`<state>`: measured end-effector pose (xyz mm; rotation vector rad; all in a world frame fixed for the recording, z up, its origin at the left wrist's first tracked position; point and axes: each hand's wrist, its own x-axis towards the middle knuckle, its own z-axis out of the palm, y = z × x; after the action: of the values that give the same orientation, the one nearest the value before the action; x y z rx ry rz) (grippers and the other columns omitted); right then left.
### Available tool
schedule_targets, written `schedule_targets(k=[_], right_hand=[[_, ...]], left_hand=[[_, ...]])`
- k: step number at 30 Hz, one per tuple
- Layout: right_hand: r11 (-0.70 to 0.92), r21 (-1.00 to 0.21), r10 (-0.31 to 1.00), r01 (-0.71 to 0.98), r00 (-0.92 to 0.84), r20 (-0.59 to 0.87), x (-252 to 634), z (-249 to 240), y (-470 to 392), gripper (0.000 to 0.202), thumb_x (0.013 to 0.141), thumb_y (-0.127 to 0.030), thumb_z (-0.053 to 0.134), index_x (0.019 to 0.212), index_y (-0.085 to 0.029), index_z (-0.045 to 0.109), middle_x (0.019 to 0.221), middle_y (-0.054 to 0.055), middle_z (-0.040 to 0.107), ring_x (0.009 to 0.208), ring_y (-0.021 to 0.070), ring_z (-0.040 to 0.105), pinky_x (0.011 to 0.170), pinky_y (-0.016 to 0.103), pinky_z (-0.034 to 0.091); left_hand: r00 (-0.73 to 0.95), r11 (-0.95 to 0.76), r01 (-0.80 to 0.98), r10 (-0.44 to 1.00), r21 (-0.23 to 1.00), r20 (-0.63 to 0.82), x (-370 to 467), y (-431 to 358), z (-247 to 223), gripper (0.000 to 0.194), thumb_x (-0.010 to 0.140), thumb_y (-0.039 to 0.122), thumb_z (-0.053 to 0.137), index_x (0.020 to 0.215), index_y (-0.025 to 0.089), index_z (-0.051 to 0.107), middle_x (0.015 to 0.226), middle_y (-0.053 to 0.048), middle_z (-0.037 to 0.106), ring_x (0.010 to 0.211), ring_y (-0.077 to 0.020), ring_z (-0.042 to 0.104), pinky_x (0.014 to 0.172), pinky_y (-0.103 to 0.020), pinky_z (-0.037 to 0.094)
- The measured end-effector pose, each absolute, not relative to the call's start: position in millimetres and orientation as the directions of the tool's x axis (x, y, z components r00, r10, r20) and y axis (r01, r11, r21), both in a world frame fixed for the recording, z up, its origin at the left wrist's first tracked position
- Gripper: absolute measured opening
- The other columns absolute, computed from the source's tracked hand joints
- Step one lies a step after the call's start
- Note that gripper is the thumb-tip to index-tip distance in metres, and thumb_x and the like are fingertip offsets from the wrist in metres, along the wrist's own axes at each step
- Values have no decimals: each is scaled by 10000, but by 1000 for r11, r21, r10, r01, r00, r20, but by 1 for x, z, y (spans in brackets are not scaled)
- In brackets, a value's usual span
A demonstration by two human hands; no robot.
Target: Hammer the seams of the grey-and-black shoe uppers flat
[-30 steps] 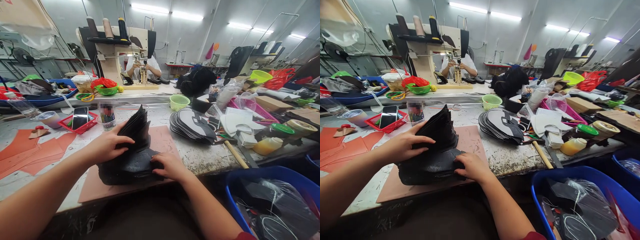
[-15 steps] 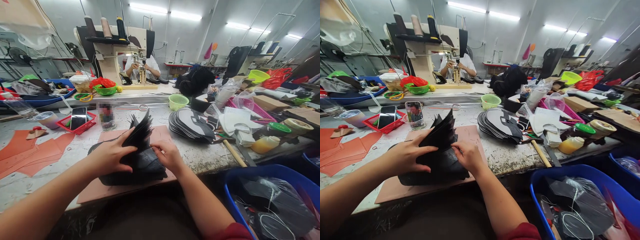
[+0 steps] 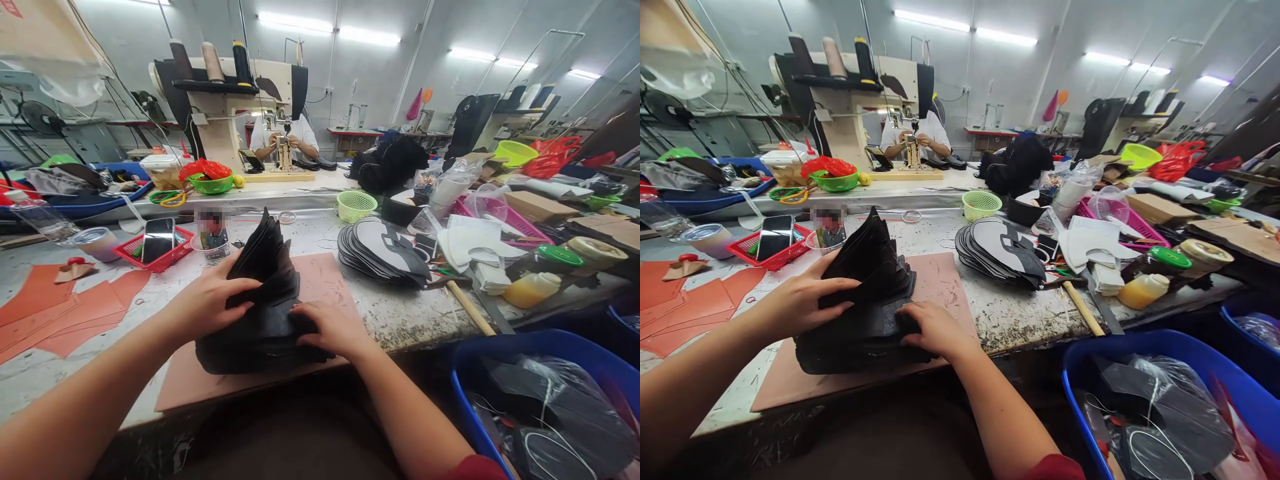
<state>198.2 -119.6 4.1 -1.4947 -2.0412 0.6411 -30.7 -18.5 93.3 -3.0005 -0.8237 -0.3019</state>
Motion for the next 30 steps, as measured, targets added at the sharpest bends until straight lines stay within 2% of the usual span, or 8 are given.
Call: schedule_targets(k=[5, 12, 16, 20, 24, 26, 28, 30], right_hand=[[305, -603, 952, 737, -254, 171, 197, 1, -116, 292, 770, -183, 664, 1061, -200, 644, 1030, 65, 684, 973, 205, 614, 862, 319, 457], [474, -423, 762, 773, -119, 637, 195, 18, -98, 46, 817, -181, 617, 805, -188, 661, 803, 34, 706, 776, 170, 628, 768, 300, 430], [520, -325, 649, 790, -118, 752, 188, 33, -89, 92, 826, -216, 613, 739, -189, 622, 733, 14, 691, 712, 157, 606, 761, 300, 409], [524, -279, 602, 805, -118, 790, 180, 42, -87, 147, 836, -234, 599, 694, -196, 588, 688, 0, 664, 685, 152, 584, 787, 312, 391], [432, -349, 576, 832, 44, 817, 181, 37, -95, 18, 832, -222, 583, 846, -213, 590, 963, 56, 648, 947, 195, 560, 859, 345, 375], [388, -405, 570, 828, 130, 811, 186, 28, -103, 75, 822, -227, 589, 895, -217, 575, 1072, 83, 603, 1023, 216, 530, 883, 377, 371], [421, -453, 672, 785, 66, 738, 193, 17, -112, 114, 788, -238, 636, 879, -215, 572, 1066, 82, 597, 1007, 217, 537, 878, 379, 393], [459, -504, 824, 732, -139, 549, 199, 7, -119, 227, 707, -272, 729, 873, -205, 590, 1014, 70, 613, 967, 218, 556, 841, 358, 433]], left_hand=[[841, -859, 511, 509, 38, 183, -30, -22, 94, 306, 818, 316, 485, 1056, 234, 658, 1429, -81, 311, 1294, -305, 354, 1051, -418, 354], [865, -887, 461, 457, 33, 209, -26, -25, 91, 306, 784, 307, 526, 1050, 250, 667, 1442, -63, 306, 1276, -308, 378, 1037, -416, 368], [886, -915, 402, 395, 19, 242, -26, -28, 90, 288, 796, 308, 526, 1031, 243, 679, 1444, -84, 291, 1263, -308, 395, 1029, -411, 374], [888, -920, 390, 384, 30, 251, -26, -27, 90, 332, 768, 408, 578, 1028, 228, 681, 1441, -107, 291, 1255, -334, 397, 1027, -429, 371], [870, -899, 433, 436, 65, 232, -27, -24, 91, 313, 788, 312, 487, 1031, 262, 679, 1424, -54, 337, 1258, -291, 404, 1026, -388, 381], [853, -881, 465, 471, 85, 225, -27, -22, 90, 330, 779, 311, 473, 1031, 263, 680, 1407, -54, 363, 1242, -289, 425, 1016, -389, 391], [840, -869, 485, 495, 104, 220, -28, -20, 90, 338, 769, 333, 479, 1025, 255, 684, 1396, -71, 376, 1231, -301, 436, 1010, -409, 394], [836, -864, 490, 504, 119, 218, -28, -19, 89, 337, 770, 347, 478, 1014, 247, 688, 1391, -81, 378, 1230, -303, 435, 1011, -420, 390]])
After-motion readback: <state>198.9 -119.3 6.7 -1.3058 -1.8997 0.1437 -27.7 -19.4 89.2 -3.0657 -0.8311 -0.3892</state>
